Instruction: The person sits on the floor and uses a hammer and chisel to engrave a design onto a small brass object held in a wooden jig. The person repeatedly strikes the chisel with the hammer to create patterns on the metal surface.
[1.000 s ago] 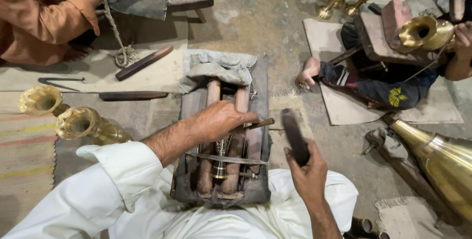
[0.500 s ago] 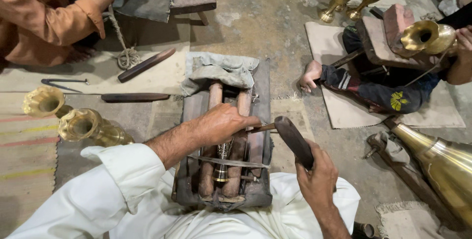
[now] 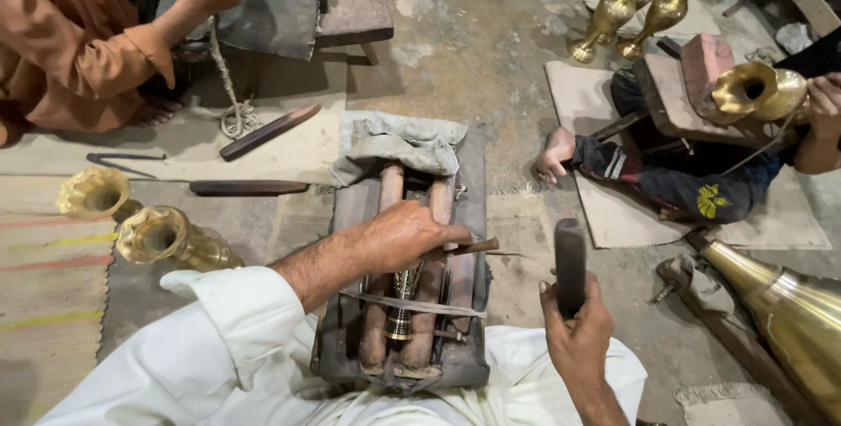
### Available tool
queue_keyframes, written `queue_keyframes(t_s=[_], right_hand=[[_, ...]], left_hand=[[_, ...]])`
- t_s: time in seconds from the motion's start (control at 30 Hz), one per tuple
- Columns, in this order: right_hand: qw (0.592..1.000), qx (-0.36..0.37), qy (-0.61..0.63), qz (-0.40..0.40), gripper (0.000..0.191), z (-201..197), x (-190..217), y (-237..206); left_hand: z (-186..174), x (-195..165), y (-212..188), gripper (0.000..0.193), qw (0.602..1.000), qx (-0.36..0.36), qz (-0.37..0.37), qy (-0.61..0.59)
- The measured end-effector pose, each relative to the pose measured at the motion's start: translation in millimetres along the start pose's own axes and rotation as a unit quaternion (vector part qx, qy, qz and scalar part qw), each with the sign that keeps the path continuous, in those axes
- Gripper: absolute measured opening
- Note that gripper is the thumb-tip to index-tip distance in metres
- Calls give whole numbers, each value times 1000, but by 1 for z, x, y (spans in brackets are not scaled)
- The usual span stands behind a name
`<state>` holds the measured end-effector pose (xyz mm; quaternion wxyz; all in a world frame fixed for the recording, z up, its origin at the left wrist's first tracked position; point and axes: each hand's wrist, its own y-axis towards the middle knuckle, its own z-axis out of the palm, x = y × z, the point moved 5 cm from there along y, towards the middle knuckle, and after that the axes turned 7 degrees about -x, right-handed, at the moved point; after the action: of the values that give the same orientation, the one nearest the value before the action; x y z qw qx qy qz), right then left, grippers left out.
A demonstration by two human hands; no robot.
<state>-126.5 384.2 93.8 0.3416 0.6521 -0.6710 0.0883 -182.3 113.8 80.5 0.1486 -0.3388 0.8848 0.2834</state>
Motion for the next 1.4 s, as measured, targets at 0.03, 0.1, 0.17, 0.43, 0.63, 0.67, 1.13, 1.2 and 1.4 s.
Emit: queue_keyframes(t_s=[0.03,0.1,0.17,0.43,0.63,0.67,1.13,1.2,1.4], right_hand=[[998,12,-56,-36,40,1,3,0],[996,-3,-61,-57,41,0,4,0],[998,-51,36,-30,35,-5,2,2],[993,-33,-39,-105,40,-5,6,1],[988,-35,-65,-135,39,-11,8,5],[971,-41,-90,-217,43,-11,16,3],[990,-14,-116,-78,47,-12,1,9],[999,-36,-27,3,43,-13,-6,12],[974,35,-168,-146,48,-9,4,15]], left_hand=[[0,0,0,47,1000,0,0,-1],[-1,0,1,49,1000,3,8,0],[1,1,1,45,1000,18,-3,0],[1,2,1,49,1000,9,16,-5],[1,3,5,45,999,30,5,-14],[0,3,5,45,1000,20,17,-13],[-6,2,5,47,999,0,17,-51],[-5,5,3,42,999,7,-26,-38],[-13,1,2,42,996,-27,-44,-72]])
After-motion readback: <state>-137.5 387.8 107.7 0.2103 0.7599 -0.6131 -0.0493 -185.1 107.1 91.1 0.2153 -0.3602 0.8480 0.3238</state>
